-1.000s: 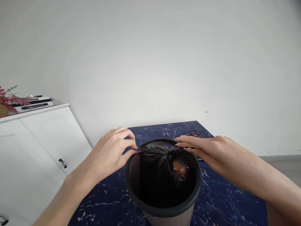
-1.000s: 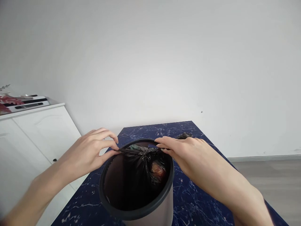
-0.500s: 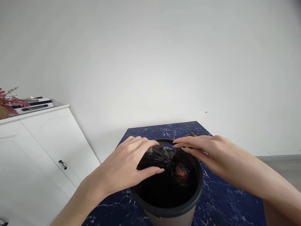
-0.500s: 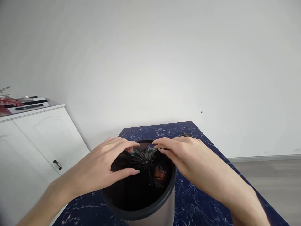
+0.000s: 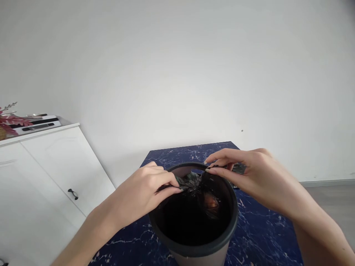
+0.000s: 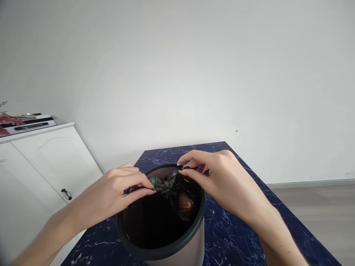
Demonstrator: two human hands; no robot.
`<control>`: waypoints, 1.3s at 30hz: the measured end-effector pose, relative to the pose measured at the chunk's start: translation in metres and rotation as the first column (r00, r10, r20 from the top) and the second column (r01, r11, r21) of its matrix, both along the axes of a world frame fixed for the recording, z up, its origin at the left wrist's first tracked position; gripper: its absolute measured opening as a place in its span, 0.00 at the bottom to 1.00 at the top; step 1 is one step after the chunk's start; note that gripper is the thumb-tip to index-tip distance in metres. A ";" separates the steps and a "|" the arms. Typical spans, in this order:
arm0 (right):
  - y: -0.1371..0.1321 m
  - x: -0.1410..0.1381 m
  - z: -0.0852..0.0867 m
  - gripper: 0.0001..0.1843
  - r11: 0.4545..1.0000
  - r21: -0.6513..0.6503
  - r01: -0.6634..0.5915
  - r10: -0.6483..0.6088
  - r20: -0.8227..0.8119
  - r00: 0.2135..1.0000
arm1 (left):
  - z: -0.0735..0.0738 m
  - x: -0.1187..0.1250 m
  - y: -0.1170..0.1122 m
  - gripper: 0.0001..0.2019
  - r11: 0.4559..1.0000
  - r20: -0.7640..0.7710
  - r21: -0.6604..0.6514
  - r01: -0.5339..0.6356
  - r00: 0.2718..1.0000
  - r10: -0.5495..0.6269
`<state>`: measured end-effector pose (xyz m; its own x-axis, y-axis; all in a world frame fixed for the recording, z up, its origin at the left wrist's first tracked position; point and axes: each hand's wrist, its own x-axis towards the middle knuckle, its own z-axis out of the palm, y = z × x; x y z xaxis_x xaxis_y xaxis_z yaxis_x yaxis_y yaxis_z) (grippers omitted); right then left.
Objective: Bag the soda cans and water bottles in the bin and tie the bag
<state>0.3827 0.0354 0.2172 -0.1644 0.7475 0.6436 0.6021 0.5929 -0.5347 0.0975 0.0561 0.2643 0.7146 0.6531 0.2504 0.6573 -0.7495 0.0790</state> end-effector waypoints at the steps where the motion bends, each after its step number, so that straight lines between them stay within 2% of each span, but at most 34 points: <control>1: 0.000 0.000 0.001 0.07 1.000 -0.017 -0.008 0.007 -0.014 1.000 | 0.001 -0.002 -0.002 0.09 0.999 0.013 0.045 0.031 0.999 -0.031; 4: 0.002 -0.001 0.002 0.08 0.997 -0.075 -0.034 0.029 -0.069 0.997 | 0.004 -0.010 -0.009 0.09 0.989 0.041 0.142 0.040 0.998 -0.047; 7: 0.006 -0.002 0.000 0.13 0.988 -0.143 -0.053 0.034 -0.131 0.991 | 0.003 -0.016 -0.016 0.09 0.984 0.051 0.178 0.016 0.998 -0.025; 15: 0.021 0.006 -0.004 0.22 0.960 -0.248 -0.127 0.067 -0.239 0.969 | -0.002 -0.037 -0.024 0.09 0.984 0.069 0.173 -0.037 0.997 0.025; 22: 0.029 0.021 -0.006 0.26 0.951 -0.273 -0.145 0.071 -0.264 0.962 | -0.001 -0.045 -0.029 0.10 0.986 0.069 0.158 -0.056 0.997 0.046; 30: 0.032 0.022 -0.004 0.25 0.940 -0.296 -0.172 0.092 -0.267 0.959 | -0.001 -0.049 -0.033 0.10 0.988 0.058 0.144 -0.052 0.997 0.044; 35: 0.027 0.019 -0.002 0.20 0.935 -0.297 -0.195 0.120 -0.253 0.960 | -0.005 -0.046 -0.029 0.12 0.989 0.058 0.097 -0.111 0.993 0.106; 39: 0.021 0.014 -0.001 0.15 0.944 -0.283 -0.170 0.119 -0.191 0.974 | -0.003 -0.040 -0.025 0.15 0.987 0.009 0.045 -0.157 0.988 0.156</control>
